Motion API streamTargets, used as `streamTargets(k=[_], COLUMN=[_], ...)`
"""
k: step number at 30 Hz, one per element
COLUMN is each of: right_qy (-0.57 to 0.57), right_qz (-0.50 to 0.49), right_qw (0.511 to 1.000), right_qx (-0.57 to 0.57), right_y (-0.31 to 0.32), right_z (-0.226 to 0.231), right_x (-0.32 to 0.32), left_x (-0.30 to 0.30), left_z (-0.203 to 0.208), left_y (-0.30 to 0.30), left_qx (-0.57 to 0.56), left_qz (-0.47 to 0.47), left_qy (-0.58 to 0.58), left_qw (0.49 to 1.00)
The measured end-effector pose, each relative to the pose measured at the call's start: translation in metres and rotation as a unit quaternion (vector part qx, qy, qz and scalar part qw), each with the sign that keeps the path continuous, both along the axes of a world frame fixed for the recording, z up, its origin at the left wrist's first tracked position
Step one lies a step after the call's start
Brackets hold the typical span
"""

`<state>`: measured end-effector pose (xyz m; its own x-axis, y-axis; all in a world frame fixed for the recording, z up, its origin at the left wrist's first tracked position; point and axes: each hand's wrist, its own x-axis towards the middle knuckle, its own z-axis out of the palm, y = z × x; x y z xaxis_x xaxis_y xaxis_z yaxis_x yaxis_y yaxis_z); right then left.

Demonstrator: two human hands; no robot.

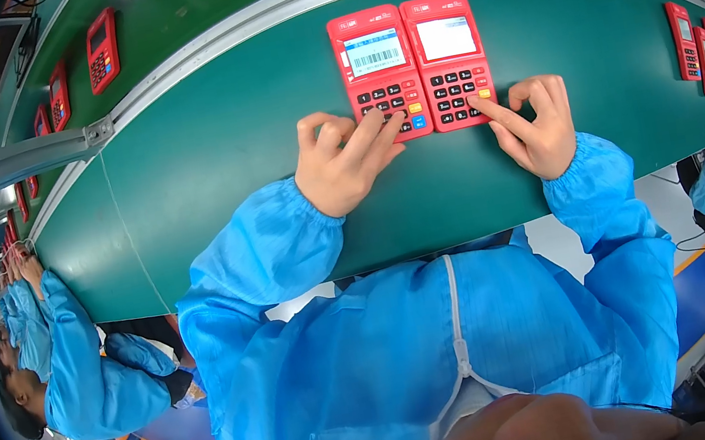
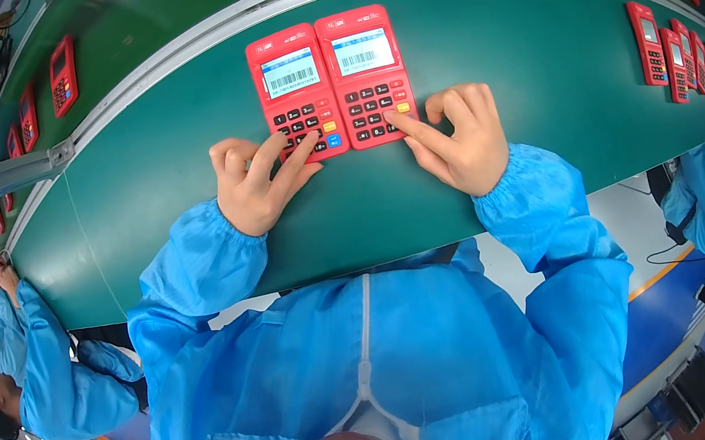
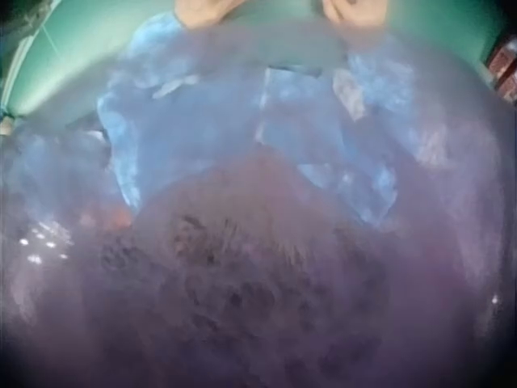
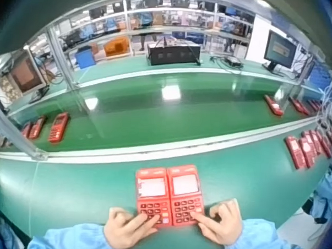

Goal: The person tests or configures handheld electronic devices on an assembly line by hand.

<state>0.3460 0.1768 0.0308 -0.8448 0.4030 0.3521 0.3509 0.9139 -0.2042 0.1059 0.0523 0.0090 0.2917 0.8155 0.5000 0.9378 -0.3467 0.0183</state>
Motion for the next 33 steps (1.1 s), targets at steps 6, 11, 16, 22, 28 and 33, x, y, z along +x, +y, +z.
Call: streamTargets(k=[6, 11, 16, 22, 28, 33], right_qy=[0.005, 0.053, 0.016, -0.018, 0.013, -0.005], right_qz=[-0.004, -0.046, -0.041, -0.039, -0.001, 0.026], right_qw=[0.999, 0.994, 0.998, 0.998, 1.000, 1.000], right_qx=[-0.037, -0.088, -0.052, -0.039, -0.027, -0.002], right_y=[0.002, 0.005, 0.009, 0.008, 0.002, -0.002], right_z=[0.000, -0.001, 0.001, -0.001, 0.007, 0.001], right_x=[0.000, 0.001, -0.007, -0.010, -0.001, -0.007], left_x=[0.002, 0.002, 0.001, 0.002, -0.001, -0.007], left_z=[-0.002, 0.001, 0.003, 0.002, 0.009, -0.002], left_y=[0.001, 0.003, 0.009, 0.008, -0.004, -0.016], left_qx=[-0.008, -0.036, -0.065, -0.056, -0.017, 0.029], left_qz=[-0.002, 0.049, 0.044, 0.057, 0.033, 0.050], left_qy=[-0.003, 0.005, 0.020, 0.050, -0.027, -0.030], left_qw=[1.000, 0.998, 0.997, 0.996, 0.999, 0.998])
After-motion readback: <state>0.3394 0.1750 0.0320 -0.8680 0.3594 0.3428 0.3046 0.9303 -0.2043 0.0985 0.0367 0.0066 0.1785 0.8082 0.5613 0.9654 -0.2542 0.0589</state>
